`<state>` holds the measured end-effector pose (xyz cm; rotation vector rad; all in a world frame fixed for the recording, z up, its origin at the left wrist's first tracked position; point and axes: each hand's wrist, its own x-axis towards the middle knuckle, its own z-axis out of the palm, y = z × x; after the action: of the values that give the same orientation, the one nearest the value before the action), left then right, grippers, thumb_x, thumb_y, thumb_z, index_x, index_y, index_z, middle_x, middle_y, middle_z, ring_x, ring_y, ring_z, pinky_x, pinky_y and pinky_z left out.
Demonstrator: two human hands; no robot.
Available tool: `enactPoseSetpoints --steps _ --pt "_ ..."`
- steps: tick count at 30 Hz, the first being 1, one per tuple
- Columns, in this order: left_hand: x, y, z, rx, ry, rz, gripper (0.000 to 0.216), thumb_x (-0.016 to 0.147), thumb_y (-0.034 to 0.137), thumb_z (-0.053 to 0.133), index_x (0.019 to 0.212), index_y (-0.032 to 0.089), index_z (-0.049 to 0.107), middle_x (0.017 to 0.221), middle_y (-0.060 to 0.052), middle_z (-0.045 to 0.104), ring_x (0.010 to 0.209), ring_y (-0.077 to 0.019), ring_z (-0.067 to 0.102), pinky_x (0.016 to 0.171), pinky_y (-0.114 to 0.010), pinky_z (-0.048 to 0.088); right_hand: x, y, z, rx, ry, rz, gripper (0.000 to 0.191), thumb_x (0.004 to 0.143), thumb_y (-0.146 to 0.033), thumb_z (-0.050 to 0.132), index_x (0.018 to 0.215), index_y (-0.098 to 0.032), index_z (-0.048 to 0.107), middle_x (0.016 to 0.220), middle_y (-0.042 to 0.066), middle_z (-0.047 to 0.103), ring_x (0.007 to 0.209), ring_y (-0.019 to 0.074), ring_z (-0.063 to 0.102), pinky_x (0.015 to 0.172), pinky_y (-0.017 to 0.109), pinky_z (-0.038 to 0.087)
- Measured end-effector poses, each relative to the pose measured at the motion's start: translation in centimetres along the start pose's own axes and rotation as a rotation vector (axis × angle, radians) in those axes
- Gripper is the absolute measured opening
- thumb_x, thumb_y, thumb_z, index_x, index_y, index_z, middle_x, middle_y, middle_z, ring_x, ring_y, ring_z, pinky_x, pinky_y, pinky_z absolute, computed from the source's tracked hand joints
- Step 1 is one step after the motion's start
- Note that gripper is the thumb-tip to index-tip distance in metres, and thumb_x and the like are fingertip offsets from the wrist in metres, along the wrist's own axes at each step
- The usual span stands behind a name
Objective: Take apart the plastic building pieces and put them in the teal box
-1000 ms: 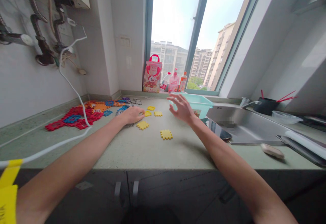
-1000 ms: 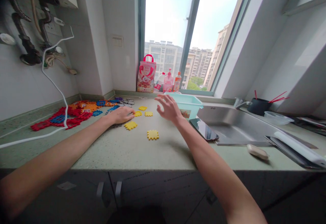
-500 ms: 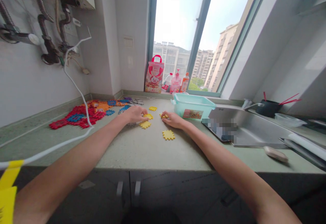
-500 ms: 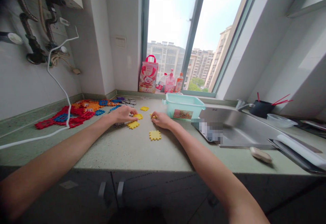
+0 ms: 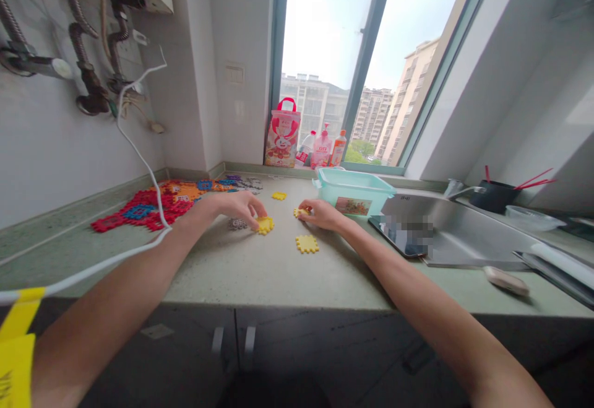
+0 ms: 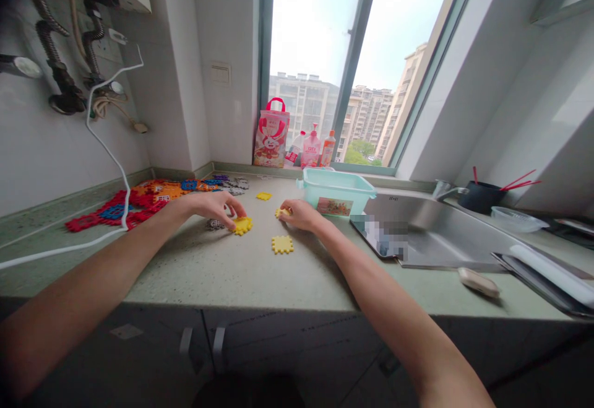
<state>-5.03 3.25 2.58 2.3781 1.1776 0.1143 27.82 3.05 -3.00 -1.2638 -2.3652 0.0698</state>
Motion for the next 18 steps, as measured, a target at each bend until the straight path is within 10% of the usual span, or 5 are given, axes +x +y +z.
enactPoseSetpoints --steps 9,18 --pt "2.3 1.2 3.4 0.043 0.196 0.149 0.052 0.078 0.056 0.076 0.117 0.022 0.081 0.113 -0.006 0.081 0.098 -0.0234 0.072 0.085 -0.03 0.052 0.3 -1.6 0.4 0.177 0.205 -0.159 0.026 0.091 -0.036 0.077 0.113 -0.022 0.075 0.112 0.006 0.079 0.099 0.02 0.073 0.087 0.032 0.055" --pt "0.6 0.0 0.4 0.056 0.054 -0.018 0.081 0.054 0.065 0.091 0.122 0.024 0.079 0.109 -0.006 0.079 0.096 -0.0253 0.072 0.079 -0.028 0.052 0.5 -4.4 2.6 0.189 0.018 -0.251 0.029 0.094 -0.041 0.077 0.117 -0.024 0.076 0.118 0.008 0.078 0.109 0.0224 0.072 0.098 0.035 0.053"
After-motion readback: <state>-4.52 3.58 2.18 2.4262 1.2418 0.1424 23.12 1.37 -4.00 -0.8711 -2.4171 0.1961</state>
